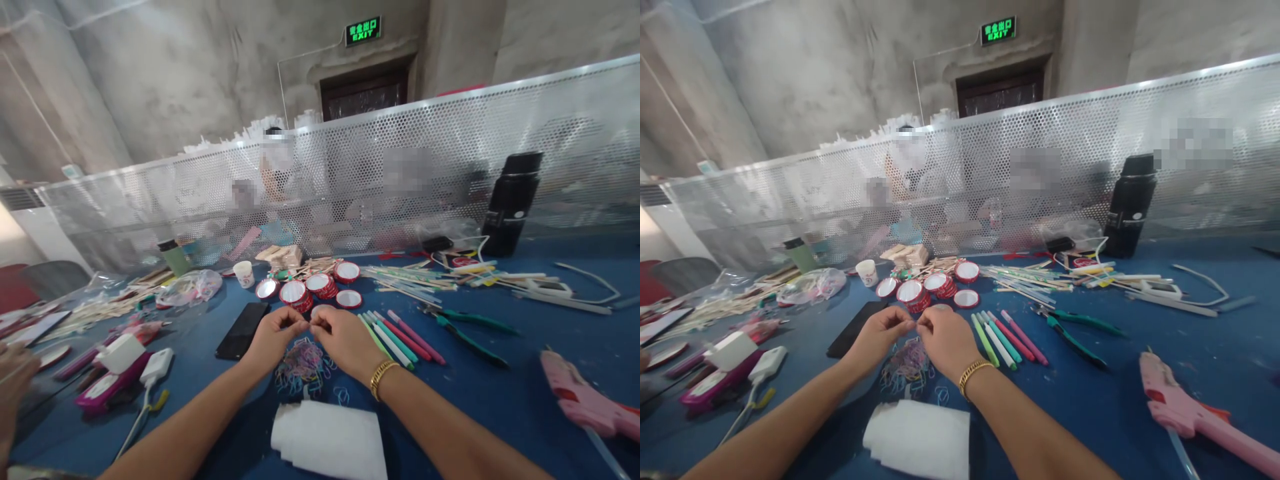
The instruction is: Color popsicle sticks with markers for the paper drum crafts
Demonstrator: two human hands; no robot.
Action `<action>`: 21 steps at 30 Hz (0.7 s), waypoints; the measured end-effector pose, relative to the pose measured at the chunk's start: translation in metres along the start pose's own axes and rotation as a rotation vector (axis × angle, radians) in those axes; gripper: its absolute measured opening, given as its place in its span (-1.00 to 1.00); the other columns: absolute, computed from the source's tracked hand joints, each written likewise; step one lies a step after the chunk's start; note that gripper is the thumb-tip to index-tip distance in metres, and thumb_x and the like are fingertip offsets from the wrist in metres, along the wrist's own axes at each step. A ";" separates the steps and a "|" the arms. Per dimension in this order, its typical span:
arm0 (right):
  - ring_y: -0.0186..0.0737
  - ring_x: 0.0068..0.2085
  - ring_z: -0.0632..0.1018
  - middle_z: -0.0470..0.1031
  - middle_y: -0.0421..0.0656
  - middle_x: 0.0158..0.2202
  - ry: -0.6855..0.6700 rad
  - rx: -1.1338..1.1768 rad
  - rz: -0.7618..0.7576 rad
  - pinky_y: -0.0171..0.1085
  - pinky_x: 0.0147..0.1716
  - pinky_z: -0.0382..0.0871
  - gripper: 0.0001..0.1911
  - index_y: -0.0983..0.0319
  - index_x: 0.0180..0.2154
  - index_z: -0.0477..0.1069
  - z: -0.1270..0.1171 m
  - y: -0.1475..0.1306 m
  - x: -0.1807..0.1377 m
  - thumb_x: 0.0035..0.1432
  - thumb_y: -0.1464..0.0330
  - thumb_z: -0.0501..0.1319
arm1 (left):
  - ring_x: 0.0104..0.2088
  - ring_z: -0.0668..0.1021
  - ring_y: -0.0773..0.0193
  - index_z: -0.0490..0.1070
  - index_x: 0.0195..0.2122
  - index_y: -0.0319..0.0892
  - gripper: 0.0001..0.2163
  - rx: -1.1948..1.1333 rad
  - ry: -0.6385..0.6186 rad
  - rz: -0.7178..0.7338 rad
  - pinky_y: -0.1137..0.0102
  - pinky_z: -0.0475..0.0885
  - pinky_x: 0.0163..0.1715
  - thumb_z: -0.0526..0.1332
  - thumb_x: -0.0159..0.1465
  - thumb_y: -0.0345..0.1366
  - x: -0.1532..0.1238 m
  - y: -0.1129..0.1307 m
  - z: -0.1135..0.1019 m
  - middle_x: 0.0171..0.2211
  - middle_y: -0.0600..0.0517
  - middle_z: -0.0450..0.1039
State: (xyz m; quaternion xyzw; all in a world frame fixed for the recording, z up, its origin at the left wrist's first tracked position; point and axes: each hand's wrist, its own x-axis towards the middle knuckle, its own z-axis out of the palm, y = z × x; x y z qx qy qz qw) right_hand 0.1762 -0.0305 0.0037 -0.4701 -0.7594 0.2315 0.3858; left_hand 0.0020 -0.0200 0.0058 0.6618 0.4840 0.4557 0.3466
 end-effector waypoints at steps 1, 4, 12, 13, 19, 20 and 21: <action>-0.29 -0.34 0.49 0.56 -0.18 -0.38 0.003 -0.002 -0.007 -0.34 -0.33 0.23 -0.89 0.22 -0.37 0.48 0.000 0.001 0.000 0.19 0.36 0.20 | -0.55 0.29 0.38 0.45 -0.50 -0.21 -0.78 0.021 0.003 -0.006 0.45 0.18 -0.50 0.35 0.07 -0.15 0.000 0.000 -0.001 -0.59 0.12 0.34; -0.28 -0.32 0.49 0.55 -0.16 -0.36 0.015 0.022 -0.022 -0.34 -0.32 0.24 -0.88 0.23 -0.37 0.48 0.001 0.003 0.001 0.20 0.36 0.20 | -0.55 0.31 0.37 0.48 -0.51 -0.21 -0.75 0.056 -0.010 0.008 0.44 0.19 -0.50 0.29 0.14 -0.12 -0.001 0.003 -0.002 -0.58 0.08 0.39; -0.22 -0.29 0.51 0.57 -0.16 -0.37 0.019 0.174 -0.091 -0.29 -0.27 0.31 -0.71 0.25 -0.04 0.45 0.005 0.006 0.002 0.21 0.49 0.14 | -0.45 0.41 0.33 0.56 -0.18 -0.20 -0.70 0.023 0.084 0.054 0.44 0.29 -0.45 0.25 0.21 -0.09 -0.001 0.003 -0.004 -0.39 0.03 0.52; -0.22 -0.29 0.52 0.58 -0.16 -0.36 0.016 0.167 -0.104 -0.29 -0.26 0.32 -0.66 0.24 0.02 0.43 0.005 0.006 0.002 0.21 0.50 0.14 | -0.44 0.41 0.33 0.56 -0.15 -0.20 -0.70 0.024 0.110 0.071 0.44 0.31 -0.43 0.26 0.20 -0.10 -0.001 0.003 -0.004 -0.35 0.02 0.54; -0.22 -0.31 0.52 0.59 -0.17 -0.35 0.001 0.102 -0.134 -0.28 -0.26 0.31 -0.65 0.21 0.02 0.45 0.004 0.005 0.000 0.20 0.51 0.14 | -0.38 0.48 0.27 0.60 -0.21 -0.16 -0.76 0.116 0.134 0.150 0.40 0.38 -0.36 0.28 0.19 -0.15 0.000 0.004 -0.008 -0.27 -0.02 0.59; -0.22 -0.31 0.52 0.59 -0.17 -0.35 0.004 0.089 -0.136 -0.28 -0.26 0.31 -0.66 0.20 0.01 0.45 0.003 0.005 0.000 0.20 0.51 0.14 | -0.35 0.51 0.25 0.60 -0.22 -0.15 -0.78 0.134 0.134 0.159 0.38 0.39 -0.33 0.29 0.19 -0.17 0.001 0.004 -0.009 -0.27 -0.02 0.60; -0.23 -0.30 0.52 0.58 -0.18 -0.35 0.006 0.077 -0.136 -0.28 -0.26 0.31 -0.66 0.20 0.00 0.45 0.003 0.005 0.000 0.20 0.51 0.14 | -0.32 0.53 0.23 0.60 -0.24 -0.15 -0.81 0.148 0.134 0.173 0.37 0.40 -0.29 0.30 0.18 -0.19 0.001 0.003 -0.009 -0.27 -0.02 0.60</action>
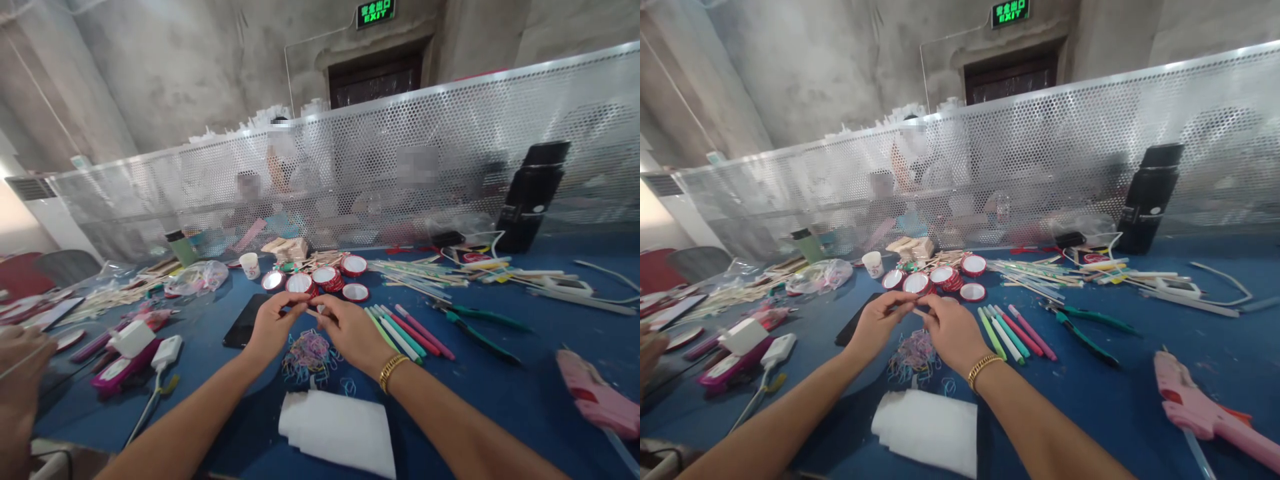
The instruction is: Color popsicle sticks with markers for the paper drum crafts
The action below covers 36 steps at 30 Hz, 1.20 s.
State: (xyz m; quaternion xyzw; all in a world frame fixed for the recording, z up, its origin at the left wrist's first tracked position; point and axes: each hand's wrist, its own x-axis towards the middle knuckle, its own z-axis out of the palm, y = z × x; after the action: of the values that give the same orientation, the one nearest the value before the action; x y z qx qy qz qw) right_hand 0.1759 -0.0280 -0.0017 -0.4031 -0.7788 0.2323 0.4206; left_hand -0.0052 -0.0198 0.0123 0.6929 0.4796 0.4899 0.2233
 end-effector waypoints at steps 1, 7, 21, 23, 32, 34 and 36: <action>-0.23 -0.30 0.52 0.58 -0.18 -0.35 -0.001 -0.011 0.001 -0.29 -0.26 0.30 -0.67 0.20 -0.01 0.45 0.000 0.000 0.000 0.20 0.51 0.14 | -0.29 0.54 0.22 0.60 -0.26 -0.15 -0.83 0.010 0.000 0.017 0.36 0.41 -0.26 0.31 0.17 -0.21 0.000 -0.001 0.000 -0.28 -0.01 0.60; -0.20 -0.24 0.54 0.60 -0.15 -0.27 -0.021 -0.091 0.002 -0.28 -0.23 0.28 -0.70 0.19 -0.03 0.46 0.000 -0.001 0.000 0.21 0.49 0.16 | -0.27 0.55 0.23 0.58 -0.34 -0.15 -0.91 0.064 0.003 0.120 0.37 0.41 -0.19 0.33 0.16 -0.27 0.001 -0.001 -0.001 -0.33 0.02 0.57; -0.19 -0.24 0.53 0.58 -0.15 -0.28 -0.071 -0.218 -0.018 -0.29 -0.28 0.20 -0.72 0.16 -0.04 0.48 -0.002 -0.006 -0.003 0.23 0.46 0.15 | -0.35 0.44 0.29 0.41 -0.42 -0.17 -0.87 0.239 -0.085 0.179 0.40 0.31 -0.31 0.21 0.27 -0.30 0.001 0.002 -0.001 -0.41 0.07 0.42; -0.19 -0.24 0.53 0.58 -0.15 -0.28 -0.070 -0.208 -0.027 -0.29 -0.28 0.20 -0.71 0.16 -0.04 0.48 -0.002 -0.007 -0.003 0.22 0.46 0.15 | -0.35 0.42 0.29 0.38 -0.42 -0.17 -0.86 0.244 -0.115 0.209 0.40 0.30 -0.30 0.18 0.30 -0.30 0.000 0.002 -0.001 -0.41 0.07 0.40; -0.21 -0.23 0.54 0.61 -0.13 -0.26 -0.024 -0.042 0.027 -0.27 -0.17 0.32 -0.51 0.28 0.19 0.33 -0.006 0.002 0.002 0.21 0.48 0.14 | -0.31 0.37 0.27 0.29 -0.38 -0.16 -0.83 0.139 -0.196 0.362 0.35 0.28 -0.24 0.11 0.37 -0.26 -0.003 0.011 -0.005 -0.37 0.04 0.33; -0.21 -0.21 0.55 0.62 -0.15 -0.27 -0.003 -0.037 0.042 -0.25 -0.15 0.33 -0.49 0.27 0.21 0.31 -0.008 0.005 0.004 0.22 0.48 0.14 | -0.31 0.35 0.26 0.27 -0.36 -0.14 -0.83 0.017 -0.171 0.392 0.34 0.28 -0.26 0.08 0.38 -0.22 -0.007 0.018 -0.008 -0.35 0.02 0.29; -0.19 -0.20 0.56 0.63 -0.15 -0.26 0.023 -0.058 0.045 -0.24 -0.15 0.33 -0.53 0.27 0.19 0.33 -0.010 0.007 0.006 0.24 0.47 0.13 | -0.34 0.33 0.25 0.22 -0.35 -0.12 -0.81 -0.106 -0.145 0.396 0.33 0.29 -0.29 0.04 0.40 -0.19 -0.014 0.027 -0.010 -0.37 0.03 0.25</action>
State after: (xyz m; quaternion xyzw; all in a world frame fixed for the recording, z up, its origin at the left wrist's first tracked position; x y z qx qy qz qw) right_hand 0.1851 -0.0192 0.0016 -0.4351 -0.7711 0.2142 0.4126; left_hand -0.0034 -0.0461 0.0311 0.7944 0.2904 0.4975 0.1927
